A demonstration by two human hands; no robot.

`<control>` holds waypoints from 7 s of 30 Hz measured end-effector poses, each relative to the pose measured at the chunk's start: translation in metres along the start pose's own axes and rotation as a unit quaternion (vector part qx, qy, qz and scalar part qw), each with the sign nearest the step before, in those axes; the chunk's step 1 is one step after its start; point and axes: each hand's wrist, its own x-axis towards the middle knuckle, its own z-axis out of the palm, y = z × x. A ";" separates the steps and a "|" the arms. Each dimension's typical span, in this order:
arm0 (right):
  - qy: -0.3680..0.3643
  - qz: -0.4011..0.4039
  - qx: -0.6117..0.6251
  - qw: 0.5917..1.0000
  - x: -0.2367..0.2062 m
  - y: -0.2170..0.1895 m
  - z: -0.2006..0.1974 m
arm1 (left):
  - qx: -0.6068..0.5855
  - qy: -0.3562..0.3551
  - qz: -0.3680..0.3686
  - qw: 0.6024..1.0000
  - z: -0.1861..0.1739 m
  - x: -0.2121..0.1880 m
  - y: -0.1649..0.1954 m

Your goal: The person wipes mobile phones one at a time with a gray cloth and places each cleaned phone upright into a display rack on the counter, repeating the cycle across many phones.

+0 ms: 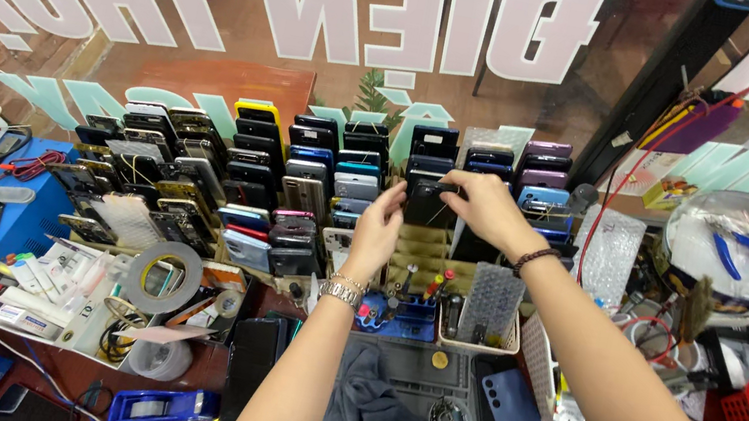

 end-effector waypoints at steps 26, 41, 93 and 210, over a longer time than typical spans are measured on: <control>0.064 -0.072 -0.096 0.991 0.003 -0.001 0.064 | -0.012 0.014 -0.122 0.992 0.006 -0.023 -0.056; -0.030 0.014 0.233 0.972 -0.024 -0.096 0.139 | -0.064 0.163 -0.095 0.980 -0.073 -0.104 -0.045; 0.053 0.263 0.101 0.958 -0.246 -0.065 0.176 | -0.523 -0.074 -0.369 0.765 -0.084 -0.180 -0.058; -0.224 0.025 0.055 0.973 -0.158 -0.070 0.134 | -0.207 0.124 -0.125 0.962 -0.098 -0.089 -0.023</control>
